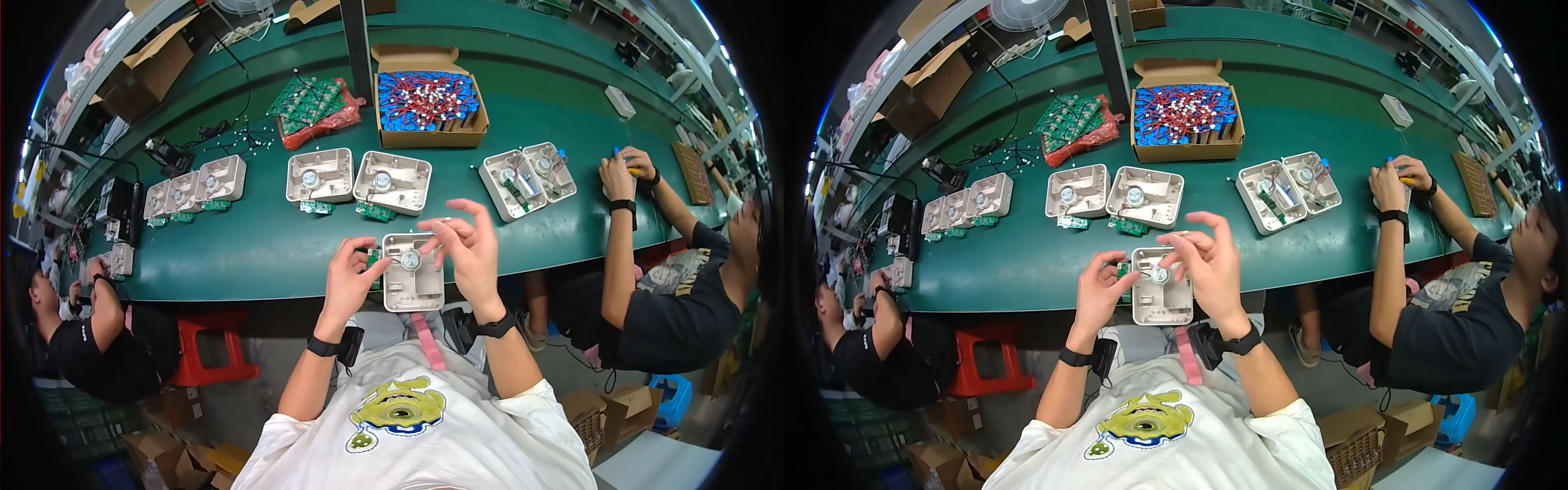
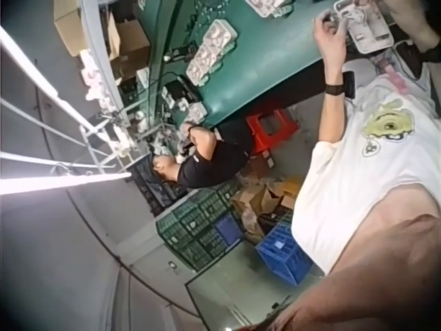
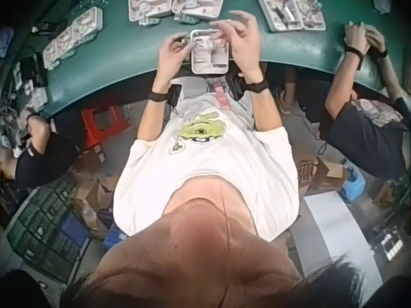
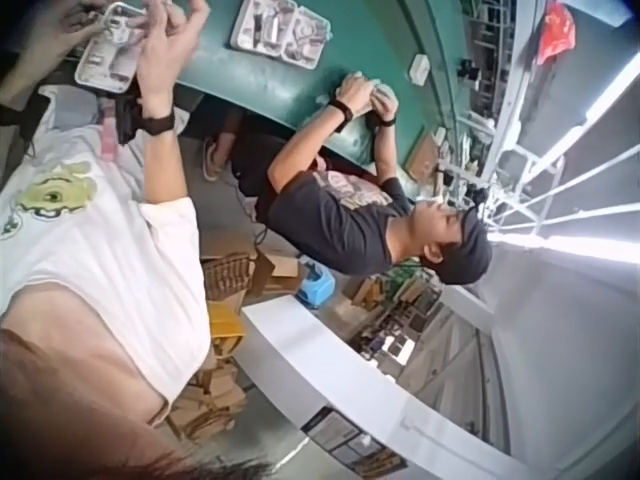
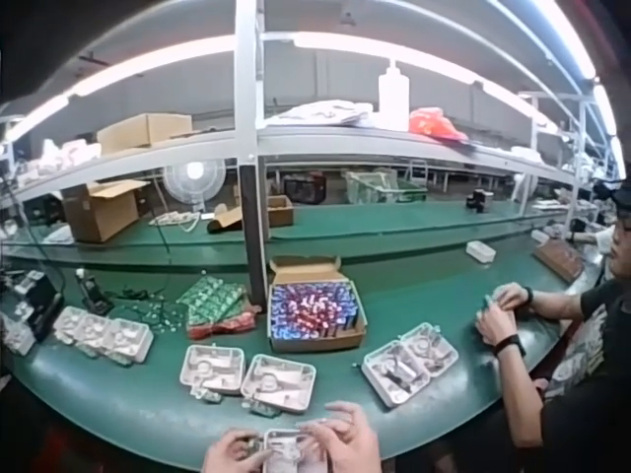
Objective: The person picks up a battery from a box, places it into a plastic housing, and connects the battery wires to a circuit board. They then move the assembled housing to the side and repeat the process with several more units.
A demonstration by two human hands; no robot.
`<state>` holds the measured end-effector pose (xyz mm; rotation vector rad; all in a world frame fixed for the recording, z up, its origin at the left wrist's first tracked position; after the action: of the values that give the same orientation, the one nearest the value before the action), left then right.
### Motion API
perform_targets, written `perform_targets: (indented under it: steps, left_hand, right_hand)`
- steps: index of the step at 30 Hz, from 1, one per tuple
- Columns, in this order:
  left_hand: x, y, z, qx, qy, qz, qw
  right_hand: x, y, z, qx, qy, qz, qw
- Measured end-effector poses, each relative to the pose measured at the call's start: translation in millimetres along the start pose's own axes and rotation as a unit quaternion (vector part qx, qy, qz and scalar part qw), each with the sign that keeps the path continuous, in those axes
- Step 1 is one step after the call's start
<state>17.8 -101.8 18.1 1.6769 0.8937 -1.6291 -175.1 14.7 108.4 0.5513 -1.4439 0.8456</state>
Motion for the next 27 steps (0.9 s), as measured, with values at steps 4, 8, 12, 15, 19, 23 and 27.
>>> perform_targets:
  steps: [4,8,12,15,19,23,27]
  left_hand:
    - [10,2,-5,-0.001,0.048,-0.079,0.996]
    - [8,6,-5,-0.002,0.051,-0.095,0.994]
    - [8,8,-5,0.004,0.067,-0.088,0.994]
    - [12,7,-6,0.01,0.082,-0.097,0.992]
    - [14,6,-6,0.015,0.088,-0.097,0.991]
    - [9,7,-7,0.013,0.082,-0.093,0.992]
    - [8,7,-6,0.012,0.075,-0.087,0.993]
  right_hand:
    - [-16,-16,-1,0.069,-0.059,0.112,0.989]
    - [-21,-15,-3,0.089,-0.069,0.111,0.987]
    - [-21,-17,-4,0.086,-0.085,0.104,0.987]
    - [-20,-18,-6,0.094,-0.085,0.107,0.986]
    - [-21,-19,-7,0.107,-0.094,0.113,0.983]
    - [-21,-22,-8,0.119,-0.097,0.106,0.982]
    - [-23,-24,-8,0.113,-0.107,0.079,0.985]
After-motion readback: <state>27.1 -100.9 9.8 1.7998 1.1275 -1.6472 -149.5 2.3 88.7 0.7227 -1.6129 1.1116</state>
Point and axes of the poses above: each hand's wrist, its own z-axis towards the middle knuckle, its own y-axis out of the back of the hand, x = y × z, the point moved 10 cm from there along z, towards the middle knuckle, and after that the axes turned 4 degrees about -z, right-handed, at the moved point
